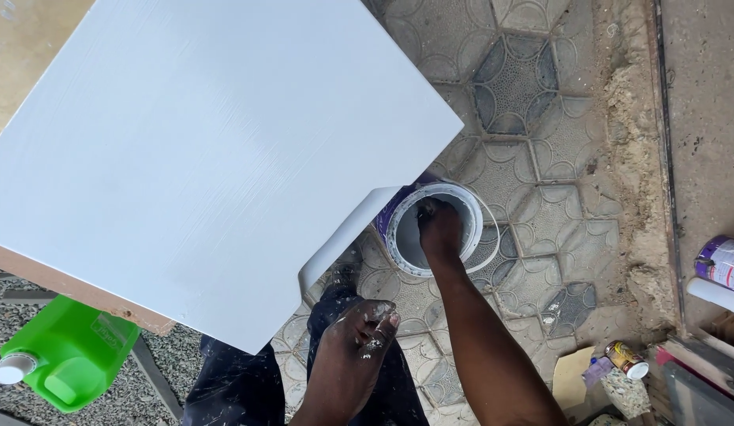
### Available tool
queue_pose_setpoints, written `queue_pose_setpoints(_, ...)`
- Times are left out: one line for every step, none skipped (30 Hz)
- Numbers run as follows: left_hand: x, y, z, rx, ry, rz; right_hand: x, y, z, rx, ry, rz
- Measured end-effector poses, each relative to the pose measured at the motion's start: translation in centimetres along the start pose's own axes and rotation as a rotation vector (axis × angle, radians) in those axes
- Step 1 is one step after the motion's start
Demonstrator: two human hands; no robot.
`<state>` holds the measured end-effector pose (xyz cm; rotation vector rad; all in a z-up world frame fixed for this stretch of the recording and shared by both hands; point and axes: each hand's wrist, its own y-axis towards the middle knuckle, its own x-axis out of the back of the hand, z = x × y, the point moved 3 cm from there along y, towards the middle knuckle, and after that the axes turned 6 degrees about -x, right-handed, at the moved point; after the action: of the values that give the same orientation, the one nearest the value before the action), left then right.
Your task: The person paints a white rectangular wooden board using a sponge applicator dipped in a bucket of white paint. They apply the paint to the board's surface and edges, then move the board to a different location on the floor to continue painting.
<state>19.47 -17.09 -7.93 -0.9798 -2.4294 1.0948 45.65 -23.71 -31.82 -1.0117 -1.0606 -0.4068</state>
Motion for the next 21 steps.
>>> queue_pose_setpoints(0.0,-0.1,0.2,-0.004,-0.002,-0.002,0.1,0.0,0.1,0.003,-0.001,-0.003)
queue_pose_setpoints(-0.1,-0.1,0.4,0.021,-0.011,-0.002,0.2,0.1,0.1,0.002,0.001,0.016)
queue_pose_setpoints(-0.1,-0.2,0.6,0.045,-0.02,-0.002,0.3,0.1,0.2,0.002,0.003,0.036)
queue_pose_setpoints(-0.1,-0.4,0.7,0.047,-0.022,-0.005,0.9,-0.2,0.8,0.004,0.002,0.038)
queue_pose_setpoints(0.0,-0.6,0.8,0.04,-0.023,-0.012,1.4,-0.5,1.3,-0.049,0.087,0.081)
queue_pose_setpoints(0.1,-0.7,0.9,0.03,-0.023,-0.019,1.9,-0.6,1.8,-0.101,0.172,0.121)
queue_pose_setpoints(0.2,-0.7,1.2,0.029,-0.024,-0.021,2.2,-0.4,2.3,-0.098,0.172,0.121)
queue_pose_setpoints(0.3,-0.9,1.5,0.031,-0.016,-0.02,2.4,-0.5,1.9,-0.355,0.406,0.135)
queue_pose_setpoints(0.3,-1.1,1.9,0.033,-0.008,-0.019,2.5,-0.7,1.6,-0.614,0.639,0.146)
queue_pose_setpoints(0.4,-1.2,1.9,0.032,-0.013,-0.021,3.1,-0.8,1.0,-0.61,0.635,0.145)
queue_pose_setpoints(0.5,-1.3,2.0,0.034,-0.038,-0.019,3.2,-1.1,0.5,-0.701,0.834,0.279)
queue_pose_setpoints(0.5,-1.4,2.0,0.037,-0.065,-0.016,3.5,-1.4,0.0,-0.788,1.029,0.415)
queue_pose_setpoints(0.5,-1.5,2.1,0.036,-0.072,-0.017,3.7,-1.6,-0.2,-0.785,1.023,0.413)
queue_pose_setpoints(0.5,-1.6,2.2,0.03,-0.087,-0.012,3.8,-1.8,-0.3,-0.789,1.024,0.433)
queue_pose_setpoints(0.5,-1.7,2.3,0.025,-0.102,-0.006,3.9,-2.1,-0.5,-0.794,1.026,0.453)
queue_pose_setpoints(0.6,-1.8,2.2,0.024,-0.106,-0.008,4.3,-2.5,-0.2,-0.791,1.021,0.454)
queue_pose_setpoints(0.7,-1.9,2.1,0.042,-0.107,-0.001,4.6,-2.9,0.2,-0.757,1.024,0.499)
queue_pose_setpoints(0.8,-2.0,2.1,0.059,-0.106,0.005,4.8,-3.3,0.6,-0.723,1.027,0.545)
queue_pose_setpoints(0.8,-2.0,2.4,0.059,-0.109,0.002,4.4,-2.9,0.5,-0.72,1.024,0.546)
queue_pose_setpoints(0.9,-2.1,2.6,0.044,-0.106,0.001,3.8,-2.8,0.3,-0.711,1.013,0.58)
queue_pose_setpoints(0.9,-2.2,2.9,0.029,-0.103,0.0,3.3,-2.7,0.2,-0.701,1.001,0.613)
